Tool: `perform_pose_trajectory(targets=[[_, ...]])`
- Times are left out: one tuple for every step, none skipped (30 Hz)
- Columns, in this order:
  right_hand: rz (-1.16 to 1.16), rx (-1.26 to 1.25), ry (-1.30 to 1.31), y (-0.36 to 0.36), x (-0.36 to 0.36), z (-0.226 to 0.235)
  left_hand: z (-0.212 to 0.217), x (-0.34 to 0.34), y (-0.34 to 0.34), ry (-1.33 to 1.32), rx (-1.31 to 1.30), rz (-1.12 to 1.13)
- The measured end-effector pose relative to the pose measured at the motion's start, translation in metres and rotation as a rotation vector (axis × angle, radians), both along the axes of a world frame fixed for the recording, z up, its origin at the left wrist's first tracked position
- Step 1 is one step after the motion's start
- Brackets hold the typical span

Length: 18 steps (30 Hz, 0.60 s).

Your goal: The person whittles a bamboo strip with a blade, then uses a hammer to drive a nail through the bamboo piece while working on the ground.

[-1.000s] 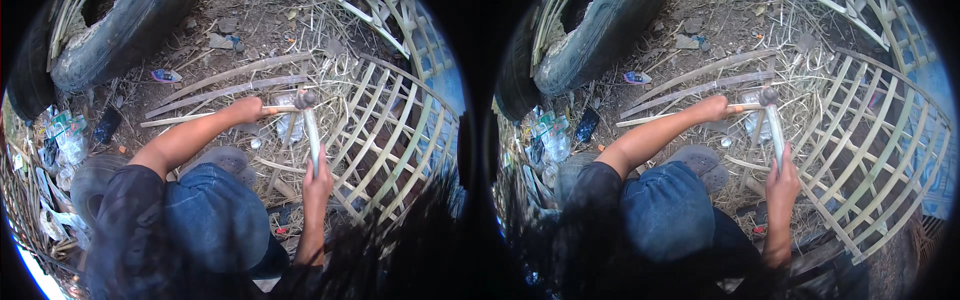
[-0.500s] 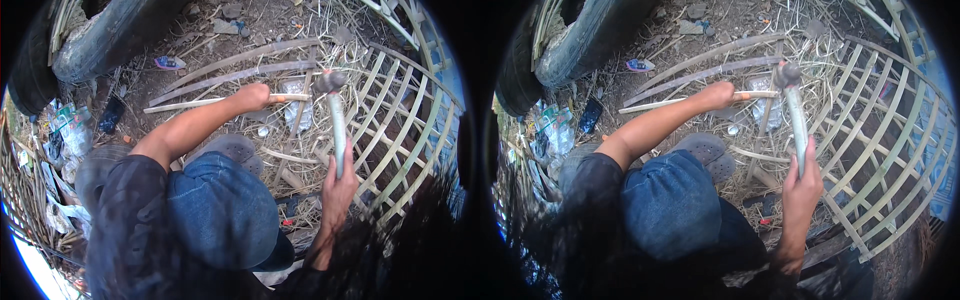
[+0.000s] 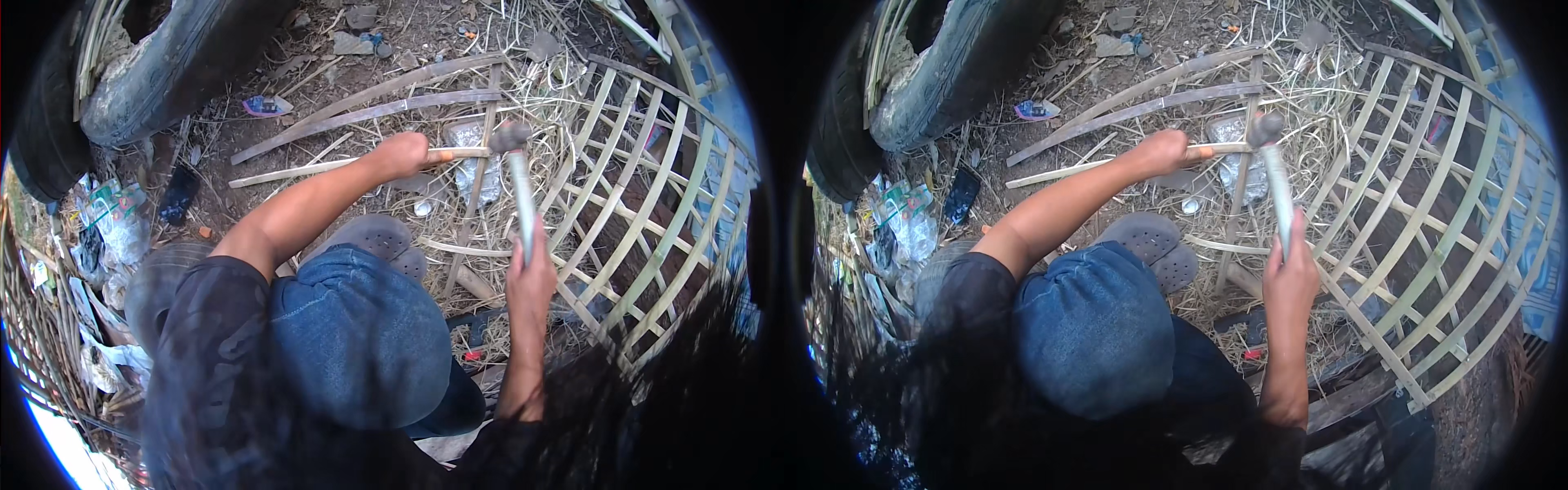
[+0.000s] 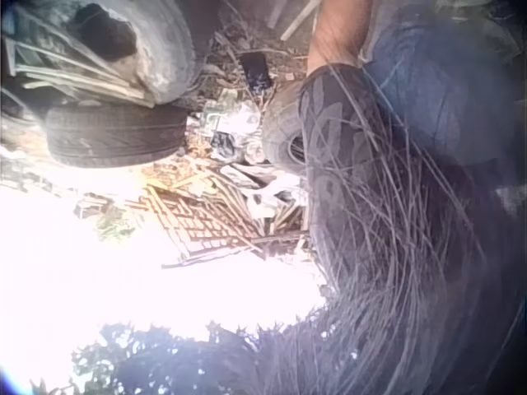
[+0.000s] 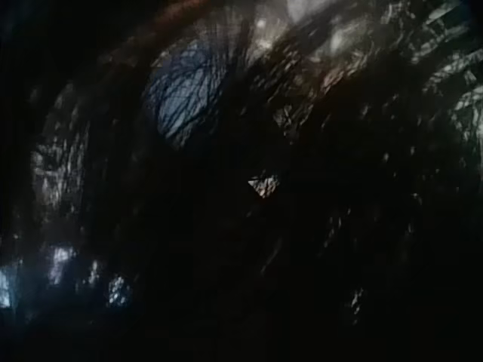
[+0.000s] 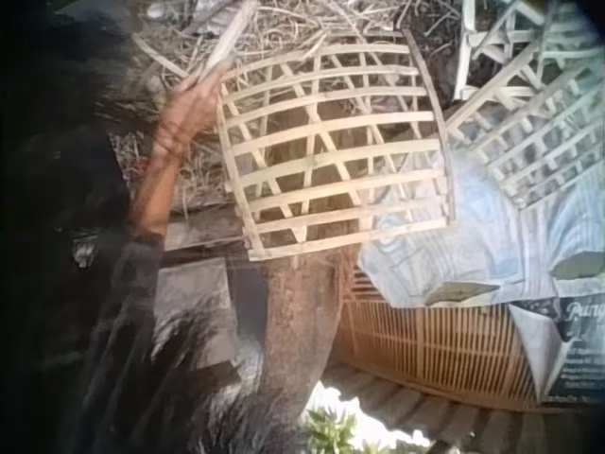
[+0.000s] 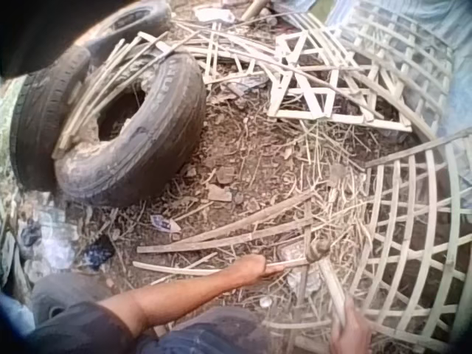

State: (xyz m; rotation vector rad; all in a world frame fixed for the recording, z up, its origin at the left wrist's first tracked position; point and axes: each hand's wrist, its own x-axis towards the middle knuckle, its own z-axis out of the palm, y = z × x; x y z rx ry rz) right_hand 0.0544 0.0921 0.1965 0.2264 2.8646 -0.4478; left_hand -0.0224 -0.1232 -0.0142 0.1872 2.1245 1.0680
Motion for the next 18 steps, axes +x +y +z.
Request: perform_pose_trajectory(targets=[[0.027,0.020,-0.048,0.000,-0.002,-0.005,-0.002,0.001,-0.002,0.040,-0.021,-0.033],[0.055,0.040,-0.096,-0.001,-0.005,-0.008,-0.004,-0.001,-0.001,0.049,-0.030,-0.031],[-0.015,-0.035,-0.051,-0.002,-0.002,-0.001,-0.005,-0.004,0.001,0.085,-0.046,-0.060],[-0.020,-0.036,-0.068,-0.007,-0.005,0.007,-0.006,0.003,0.006,0.095,-0.054,-0.095],[-0.022,-0.099,0.021,-0.013,-0.007,0.017,-0.004,0.000,0.002,0.021,-0.018,-0.077],[-0.026,-0.161,0.110,-0.017,-0.005,0.022,-0.007,0.006,0.000,0.014,-0.080,-0.073],[-0.052,-0.186,0.099,-0.020,-0.005,0.024,-0.001,0.003,-0.006,-0.019,-0.090,-0.066],[-0.066,-0.170,0.106,-0.015,0.000,0.021,0.006,0.000,-0.003,-0.048,-0.077,-0.077],[-0.073,-0.067,-0.048,-0.007,0.008,0.010,0.009,0.000,0.002,-0.042,-0.063,-0.091],[-0.066,0.023,-0.194,-0.006,0.006,0.000,0.008,-0.002,0.000,-0.031,-0.053,-0.089],[-0.081,0.069,-0.401,-0.004,-0.002,0.001,0.005,-0.004,0.000,-0.021,-0.043,-0.086],[-0.081,0.072,-0.389,-0.002,0.002,0.004,-0.003,-0.004,0.002,-0.008,-0.039,-0.085],[-0.086,0.024,-0.316,-0.002,0.018,0.010,0.000,0.006,0.002,0.117,-0.007,-0.050],[-0.093,-0.022,-0.243,-0.004,0.027,0.013,0.002,0.014,0.003,0.241,0.025,-0.016],[-0.014,-0.003,-0.122,-0.001,0.022,0.011,-0.002,0.002,0.001,0.070,-0.025,-0.056],[-0.166,-0.061,-0.195,-0.013,0.003,0.021,-0.008,-0.013,-0.001,0.069,-0.037,-0.062],[-0.126,-0.082,-0.102,-0.012,0.006,0.021,-0.008,-0.006,-0.001,0.046,-0.040,-0.057],[-0.083,-0.103,-0.008,-0.011,0.009,0.021,-0.008,0.001,-0.002,0.025,-0.043,-0.051]])
